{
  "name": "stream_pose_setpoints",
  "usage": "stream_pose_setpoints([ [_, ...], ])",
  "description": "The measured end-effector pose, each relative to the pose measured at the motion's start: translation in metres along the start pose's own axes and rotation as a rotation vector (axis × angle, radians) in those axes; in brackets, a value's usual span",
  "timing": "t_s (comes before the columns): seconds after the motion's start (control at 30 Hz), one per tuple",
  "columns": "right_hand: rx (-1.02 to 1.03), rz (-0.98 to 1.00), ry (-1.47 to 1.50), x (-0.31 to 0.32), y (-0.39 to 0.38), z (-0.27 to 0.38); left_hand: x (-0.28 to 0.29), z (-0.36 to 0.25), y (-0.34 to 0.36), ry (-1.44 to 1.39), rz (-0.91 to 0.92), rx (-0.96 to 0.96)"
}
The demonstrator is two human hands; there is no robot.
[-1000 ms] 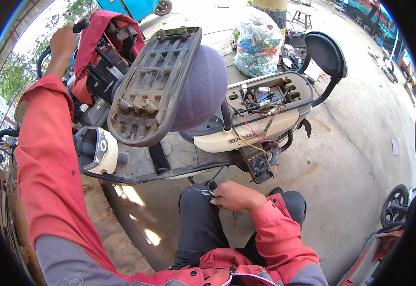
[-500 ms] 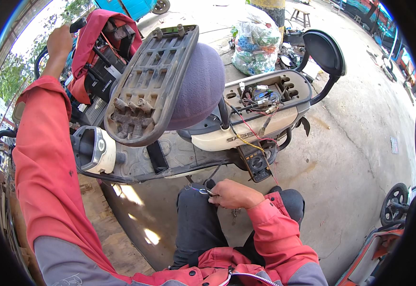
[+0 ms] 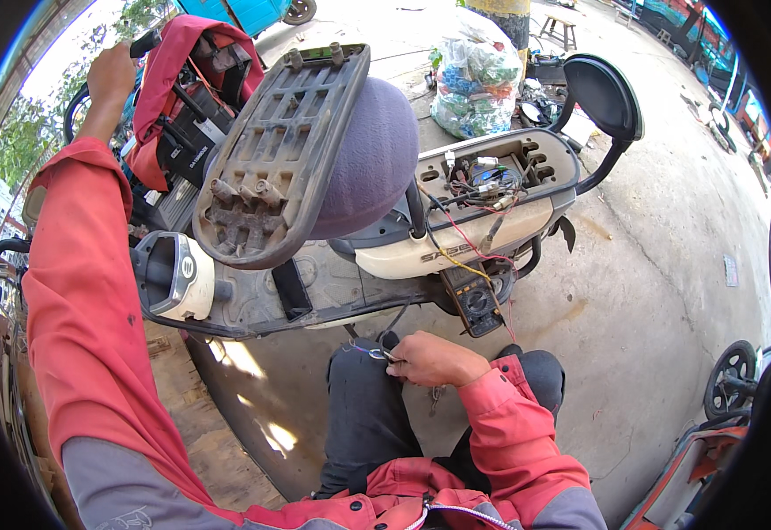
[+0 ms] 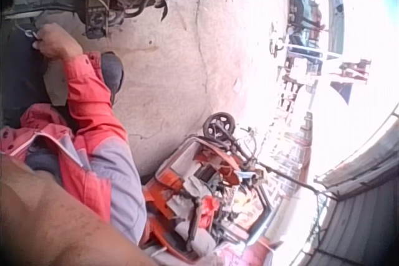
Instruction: The person is sitting on the ground and working on the wiring of a scooter. They are using a multimeter to test the electrical connections and appear to be troubleshooting an issue.
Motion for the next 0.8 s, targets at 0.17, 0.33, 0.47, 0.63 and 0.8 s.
stream_pose_setpoints([
  [0.17,0.016,-0.005,-0.005,0.0012,0.0001,0.0012,0.0006,0.0001,0.0004,0.001,0.003,0.014],
  [0.33,0.016,-0.009,-0.013,0.0022,-0.0007,0.0025,0.0032,-0.0001,-0.0005,-0.006,-0.004,0.007],
  [0.47,0.017,-0.013,-0.032,0.0041,-0.0018,0.0039,0.0028,0.0002,0.0009,-0.002,-0.006,0.004],
  [0.63,0.011,-0.01,-0.036,0.0041,-0.0013,0.0034,-0.0019,-0.0002,0.0018,0.011,0.004,-0.003],
  [0.8,-0.016,0.009,-0.036,0.0056,-0.0014,0.0066,-0.0032,0.0009,0.0027,-0.004,-0.013,-0.03],
])
Point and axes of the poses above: each hand's wrist, its own y-axis towards the middle knuckle, its own x-axis out of the back of the hand, z = x × y, the point moved 8 cm from there along y, towards the middle knuckle, and after that the axes turned 5 degrees about -z, right-handed, at the moved point
